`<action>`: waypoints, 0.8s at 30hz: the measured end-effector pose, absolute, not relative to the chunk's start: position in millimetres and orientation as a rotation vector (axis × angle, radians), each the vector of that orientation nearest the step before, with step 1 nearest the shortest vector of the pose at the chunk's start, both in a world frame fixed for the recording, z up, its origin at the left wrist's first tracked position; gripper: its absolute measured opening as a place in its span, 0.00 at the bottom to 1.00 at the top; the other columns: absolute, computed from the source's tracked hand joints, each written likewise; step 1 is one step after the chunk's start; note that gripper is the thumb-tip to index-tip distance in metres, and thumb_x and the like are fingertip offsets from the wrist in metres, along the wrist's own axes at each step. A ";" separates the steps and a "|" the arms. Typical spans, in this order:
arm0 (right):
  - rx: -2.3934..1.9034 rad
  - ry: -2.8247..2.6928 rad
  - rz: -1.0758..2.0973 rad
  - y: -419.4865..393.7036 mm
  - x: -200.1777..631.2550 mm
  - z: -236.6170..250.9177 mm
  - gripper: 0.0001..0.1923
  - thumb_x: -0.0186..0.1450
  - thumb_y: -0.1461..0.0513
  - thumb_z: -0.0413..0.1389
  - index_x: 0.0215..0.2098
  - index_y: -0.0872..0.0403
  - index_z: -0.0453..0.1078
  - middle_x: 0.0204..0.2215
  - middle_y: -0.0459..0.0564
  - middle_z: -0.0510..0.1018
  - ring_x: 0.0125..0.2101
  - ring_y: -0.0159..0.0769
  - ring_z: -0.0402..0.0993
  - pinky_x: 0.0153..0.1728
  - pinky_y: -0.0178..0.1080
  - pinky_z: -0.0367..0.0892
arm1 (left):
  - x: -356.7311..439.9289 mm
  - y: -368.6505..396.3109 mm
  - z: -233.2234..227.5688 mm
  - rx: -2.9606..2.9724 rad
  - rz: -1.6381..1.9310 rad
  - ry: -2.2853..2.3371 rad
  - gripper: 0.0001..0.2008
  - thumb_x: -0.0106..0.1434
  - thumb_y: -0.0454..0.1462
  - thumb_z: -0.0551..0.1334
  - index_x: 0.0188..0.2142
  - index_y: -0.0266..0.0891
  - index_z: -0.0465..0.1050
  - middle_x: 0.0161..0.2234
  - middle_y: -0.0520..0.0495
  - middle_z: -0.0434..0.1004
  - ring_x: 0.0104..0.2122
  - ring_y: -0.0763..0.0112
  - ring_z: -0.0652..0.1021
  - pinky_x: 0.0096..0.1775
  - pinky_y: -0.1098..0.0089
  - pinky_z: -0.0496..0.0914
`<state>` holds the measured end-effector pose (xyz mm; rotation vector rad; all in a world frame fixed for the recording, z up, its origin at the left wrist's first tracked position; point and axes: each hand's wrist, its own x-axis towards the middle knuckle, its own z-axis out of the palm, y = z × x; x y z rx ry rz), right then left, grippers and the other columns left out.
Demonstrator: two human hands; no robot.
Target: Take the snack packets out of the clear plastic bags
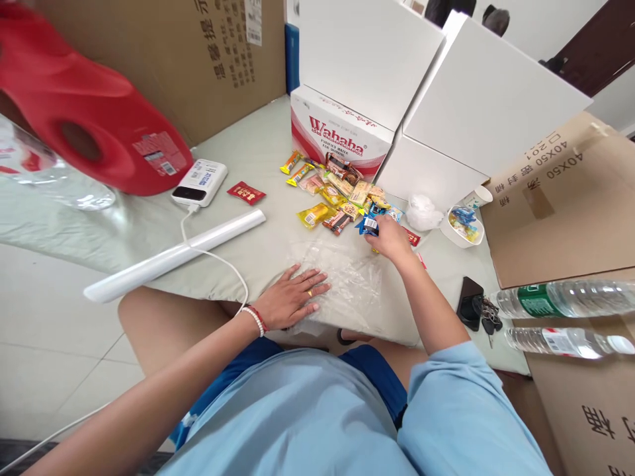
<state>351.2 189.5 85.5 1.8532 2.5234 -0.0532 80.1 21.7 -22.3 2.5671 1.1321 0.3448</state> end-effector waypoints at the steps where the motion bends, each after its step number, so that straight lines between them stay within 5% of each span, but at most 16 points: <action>1: 1.819 2.600 -0.123 179.1 350.2 91.5 0.19 0.65 0.53 0.61 0.51 0.54 0.74 0.47 0.57 0.80 0.44 0.49 0.76 0.41 0.41 0.68 | 80.3 21.5 -22.4 2.568 0.341 1.131 0.29 0.76 0.53 0.44 0.70 0.49 0.60 0.73 0.46 0.57 0.73 0.58 0.56 0.71 0.47 0.37; 5: 1.429 2.650 -0.492 125.6 328.1 93.4 0.18 0.62 0.54 0.63 0.48 0.52 0.75 0.43 0.52 0.81 0.41 0.44 0.76 0.41 0.39 0.67 | 80.2 22.3 -24.9 2.590 0.310 1.110 0.36 0.71 0.59 0.50 0.71 0.46 0.57 0.74 0.40 0.52 0.73 0.52 0.55 0.70 0.44 0.35; 9: 1.407 2.460 -0.429 86.3 305.8 69.0 0.20 0.63 0.56 0.62 0.52 0.51 0.73 0.47 0.55 0.79 0.45 0.45 0.77 0.39 0.38 0.66 | 72.0 25.1 -23.4 2.555 0.326 1.044 0.49 0.64 0.64 0.55 0.74 0.38 0.48 0.74 0.32 0.51 0.72 0.48 0.57 0.70 0.42 0.36; 15: 1.464 2.408 -0.333 75.8 315.9 62.9 0.21 0.65 0.57 0.61 0.56 0.53 0.70 0.50 0.56 0.76 0.49 0.45 0.75 0.40 0.37 0.65 | 57.8 22.9 -19.3 2.401 0.420 1.312 0.27 0.77 0.48 0.43 0.70 0.47 0.59 0.70 0.43 0.64 0.71 0.57 0.60 0.70 0.40 0.39; 24: 1.383 2.457 -0.399 76.4 300.3 66.9 0.23 0.66 0.59 0.61 0.58 0.52 0.69 0.52 0.57 0.74 0.51 0.47 0.74 0.42 0.39 0.67 | 59.5 19.8 -22.3 2.511 0.331 1.336 0.38 0.68 0.55 0.57 0.73 0.47 0.54 0.72 0.40 0.59 0.72 0.49 0.58 0.69 0.37 0.34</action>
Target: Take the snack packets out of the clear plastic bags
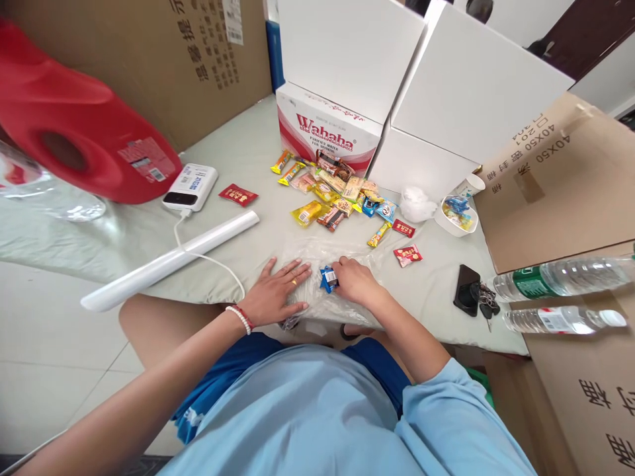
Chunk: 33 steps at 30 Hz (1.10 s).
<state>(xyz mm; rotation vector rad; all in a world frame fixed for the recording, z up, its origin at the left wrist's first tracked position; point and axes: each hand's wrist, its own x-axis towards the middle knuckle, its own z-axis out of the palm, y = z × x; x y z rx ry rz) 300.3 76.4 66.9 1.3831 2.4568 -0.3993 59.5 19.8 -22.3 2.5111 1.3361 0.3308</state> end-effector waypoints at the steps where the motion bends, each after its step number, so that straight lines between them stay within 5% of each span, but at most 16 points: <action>1: 1.385 2.468 -0.433 75.8 301.8 64.2 0.26 0.65 0.59 0.63 0.61 0.51 0.68 0.54 0.57 0.73 0.52 0.47 0.74 0.42 0.39 0.67 | 58.5 20.2 -21.9 2.512 0.326 1.332 0.38 0.68 0.55 0.57 0.73 0.46 0.54 0.72 0.40 0.59 0.72 0.49 0.58 0.69 0.37 0.35; 4: 1.399 2.566 -0.537 73.1 311.5 59.4 0.36 0.63 0.57 0.67 0.67 0.47 0.62 0.63 0.56 0.67 0.57 0.47 0.71 0.47 0.40 0.67 | 56.1 21.1 -21.1 2.514 0.313 1.319 0.38 0.68 0.55 0.58 0.72 0.46 0.55 0.72 0.40 0.59 0.72 0.49 0.58 0.69 0.37 0.36; 9: 1.489 2.587 -0.551 67.6 319.1 58.8 0.22 0.69 0.56 0.62 0.60 0.48 0.69 0.55 0.53 0.75 0.52 0.44 0.75 0.45 0.39 0.67 | 55.6 22.2 -20.3 2.505 0.284 1.320 0.37 0.68 0.55 0.58 0.71 0.45 0.57 0.72 0.40 0.57 0.72 0.49 0.58 0.69 0.37 0.35; 23: 1.477 2.551 -0.379 58.8 307.3 56.8 0.22 0.69 0.56 0.60 0.59 0.50 0.68 0.51 0.54 0.77 0.49 0.47 0.77 0.41 0.39 0.69 | 52.2 21.5 -17.5 2.514 0.233 1.307 0.44 0.65 0.57 0.61 0.74 0.44 0.51 0.72 0.36 0.57 0.72 0.46 0.57 0.68 0.34 0.35; 28: 1.522 2.617 -0.567 59.9 322.2 52.8 0.33 0.68 0.53 0.62 0.68 0.48 0.61 0.62 0.56 0.70 0.55 0.47 0.74 0.48 0.43 0.71 | 40.9 12.3 -4.7 2.569 0.344 1.290 0.32 0.67 0.38 0.57 0.70 0.47 0.61 0.71 0.43 0.61 0.73 0.52 0.55 0.70 0.37 0.37; 33: 1.450 2.914 -0.830 31.6 365.0 66.8 0.42 0.67 0.44 0.62 0.72 0.48 0.54 0.68 0.58 0.63 0.66 0.47 0.62 0.63 0.49 0.63 | 25.4 -5.4 8.3 2.586 0.243 1.151 0.40 0.54 0.25 0.55 0.65 0.51 0.68 0.67 0.49 0.69 0.73 0.56 0.57 0.71 0.39 0.39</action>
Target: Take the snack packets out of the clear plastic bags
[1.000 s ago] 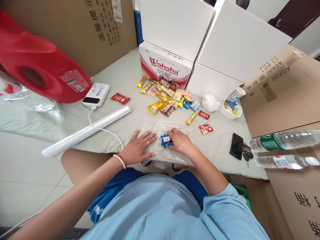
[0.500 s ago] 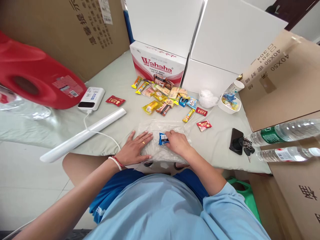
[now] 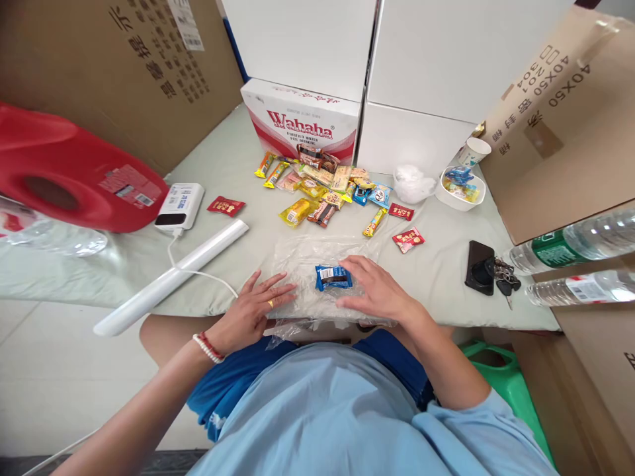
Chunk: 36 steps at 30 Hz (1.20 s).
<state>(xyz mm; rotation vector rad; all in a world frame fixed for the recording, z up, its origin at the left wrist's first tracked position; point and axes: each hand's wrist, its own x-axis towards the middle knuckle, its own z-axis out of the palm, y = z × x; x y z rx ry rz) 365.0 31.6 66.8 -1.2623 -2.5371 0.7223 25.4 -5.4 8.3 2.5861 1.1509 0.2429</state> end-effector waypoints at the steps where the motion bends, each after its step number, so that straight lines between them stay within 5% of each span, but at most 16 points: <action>1: -1.190 -2.559 0.743 21.1 372.9 66.4 0.46 0.64 0.43 0.64 0.73 0.48 0.54 0.68 0.59 0.62 0.67 0.48 0.60 0.65 0.51 0.61 | 24.2 -9.5 9.6 2.580 0.215 1.133 0.40 0.54 0.24 0.55 0.65 0.51 0.68 0.68 0.49 0.67 0.73 0.56 0.56 0.71 0.38 0.40; 4: -1.212 -2.618 0.706 -10.0 390.1 53.3 0.42 0.64 0.49 0.66 0.71 0.49 0.58 0.65 0.60 0.67 0.65 0.53 0.59 0.64 0.56 0.61 | 26.0 -20.6 9.8 2.587 0.206 1.109 0.36 0.57 0.26 0.57 0.65 0.50 0.68 0.72 0.47 0.60 0.74 0.53 0.52 0.71 0.37 0.42; 8: -1.404 -2.522 0.629 -20.6 400.7 37.4 0.14 0.72 0.63 0.52 0.53 0.51 0.76 0.46 0.58 0.80 0.50 0.49 0.70 0.52 0.53 0.67 | 35.9 -22.2 7.2 2.511 0.424 1.186 0.12 0.69 0.35 0.58 0.44 0.49 0.81 0.61 0.49 0.77 0.71 0.55 0.60 0.71 0.40 0.46; 18: -1.509 -2.214 0.867 82.9 396.8 53.8 0.11 0.71 0.58 0.54 0.39 0.54 0.77 0.36 0.50 0.82 0.38 0.38 0.76 0.42 0.38 0.68 | 49.2 27.2 -8.4 1.928 0.854 1.738 0.13 0.70 0.46 0.58 0.33 0.44 0.75 0.44 0.46 0.83 0.61 0.56 0.72 0.62 0.49 0.68; 21: -1.725 -2.294 0.865 97.9 390.4 39.9 0.10 0.70 0.60 0.55 0.41 0.54 0.77 0.34 0.49 0.82 0.36 0.38 0.76 0.38 0.36 0.66 | 46.3 36.7 -14.7 1.823 0.885 1.984 0.11 0.66 0.47 0.60 0.37 0.43 0.74 0.46 0.42 0.79 0.58 0.51 0.74 0.60 0.46 0.69; 27: -1.834 -2.506 0.414 108.1 379.8 59.1 0.17 0.71 0.57 0.55 0.56 0.54 0.75 0.47 0.58 0.80 0.50 0.52 0.69 0.48 0.45 0.65 | 64.0 12.1 21.2 1.909 1.323 2.210 0.14 0.68 0.40 0.58 0.51 0.41 0.73 0.52 0.34 0.71 0.57 0.46 0.71 0.60 0.38 0.63; 31: -1.612 -2.604 0.363 138.7 356.7 68.3 0.20 0.74 0.56 0.52 0.60 0.55 0.71 0.52 0.59 0.78 0.53 0.50 0.69 0.54 0.46 0.63 | 110.9 1.2 43.1 2.336 0.869 1.636 0.18 0.70 0.36 0.54 0.55 0.51 0.73 0.45 0.42 0.77 0.48 0.55 0.76 0.51 0.48 0.69; 36: -1.705 -2.809 0.516 183.7 316.3 44.6 0.29 0.67 0.49 0.62 0.60 0.57 0.70 0.52 0.62 0.78 0.51 0.52 0.73 0.49 0.43 0.66 | 159.1 24.9 37.6 2.474 0.315 1.629 0.18 0.73 0.36 0.51 0.53 0.44 0.76 0.38 0.39 0.77 0.42 0.54 0.74 0.41 0.55 0.67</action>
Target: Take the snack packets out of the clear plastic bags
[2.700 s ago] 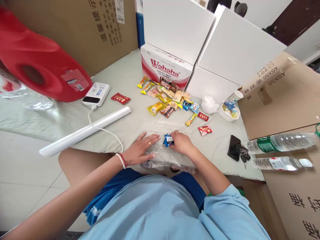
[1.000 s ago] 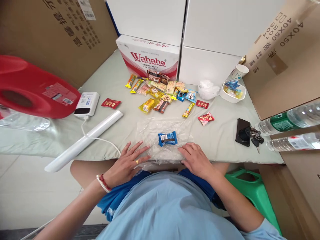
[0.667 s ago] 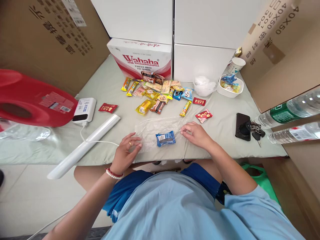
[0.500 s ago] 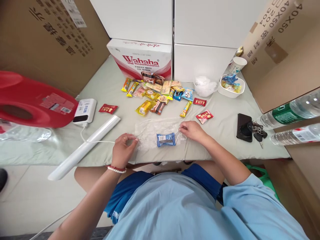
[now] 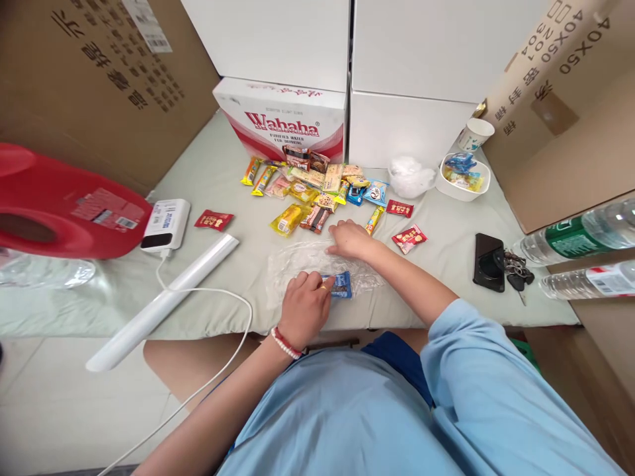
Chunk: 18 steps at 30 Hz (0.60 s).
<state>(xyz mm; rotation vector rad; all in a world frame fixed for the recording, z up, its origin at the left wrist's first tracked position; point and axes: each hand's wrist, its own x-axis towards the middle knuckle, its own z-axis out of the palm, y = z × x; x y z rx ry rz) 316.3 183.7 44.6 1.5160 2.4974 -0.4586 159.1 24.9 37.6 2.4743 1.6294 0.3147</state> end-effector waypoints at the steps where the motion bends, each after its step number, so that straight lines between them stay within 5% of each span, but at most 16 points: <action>1: 1.512 2.458 -0.487 190.0 311.1 41.2 0.30 0.64 0.50 0.64 0.60 0.57 0.71 0.51 0.61 0.79 0.49 0.51 0.74 0.46 0.42 0.66 | 162.1 28.6 35.0 2.483 0.266 1.630 0.18 0.73 0.36 0.51 0.53 0.43 0.77 0.38 0.39 0.77 0.42 0.53 0.74 0.41 0.54 0.67; 4: 1.433 2.425 -0.643 199.5 305.5 42.9 0.20 0.63 0.60 0.64 0.53 0.55 0.76 0.43 0.54 0.82 0.43 0.44 0.77 0.41 0.37 0.65 | 162.6 32.2 30.2 2.471 0.214 1.612 0.19 0.74 0.36 0.51 0.57 0.42 0.75 0.39 0.38 0.77 0.44 0.52 0.74 0.42 0.54 0.67; 7: 1.326 2.626 -0.699 191.6 312.3 59.0 0.07 0.65 0.64 0.60 0.41 0.55 0.79 0.39 0.51 0.81 0.42 0.41 0.75 0.46 0.38 0.63 | 160.7 29.3 29.5 2.432 0.215 1.628 0.19 0.74 0.37 0.51 0.58 0.43 0.75 0.39 0.39 0.78 0.44 0.52 0.74 0.42 0.54 0.67; 11: 1.178 3.020 -0.654 164.9 328.8 75.4 0.05 0.66 0.64 0.58 0.38 0.55 0.77 0.44 0.53 0.78 0.47 0.42 0.70 0.54 0.41 0.59 | 162.3 26.6 26.8 2.437 0.269 1.643 0.20 0.74 0.36 0.50 0.57 0.42 0.76 0.38 0.39 0.79 0.43 0.53 0.75 0.41 0.54 0.68; 18: 1.472 2.822 -0.895 154.2 328.5 73.2 0.06 0.70 0.65 0.52 0.40 0.56 0.71 0.36 0.51 0.77 0.38 0.37 0.71 0.43 0.36 0.64 | 164.0 26.4 19.8 2.470 0.341 1.693 0.19 0.73 0.36 0.52 0.56 0.42 0.76 0.36 0.41 0.80 0.41 0.55 0.76 0.39 0.57 0.68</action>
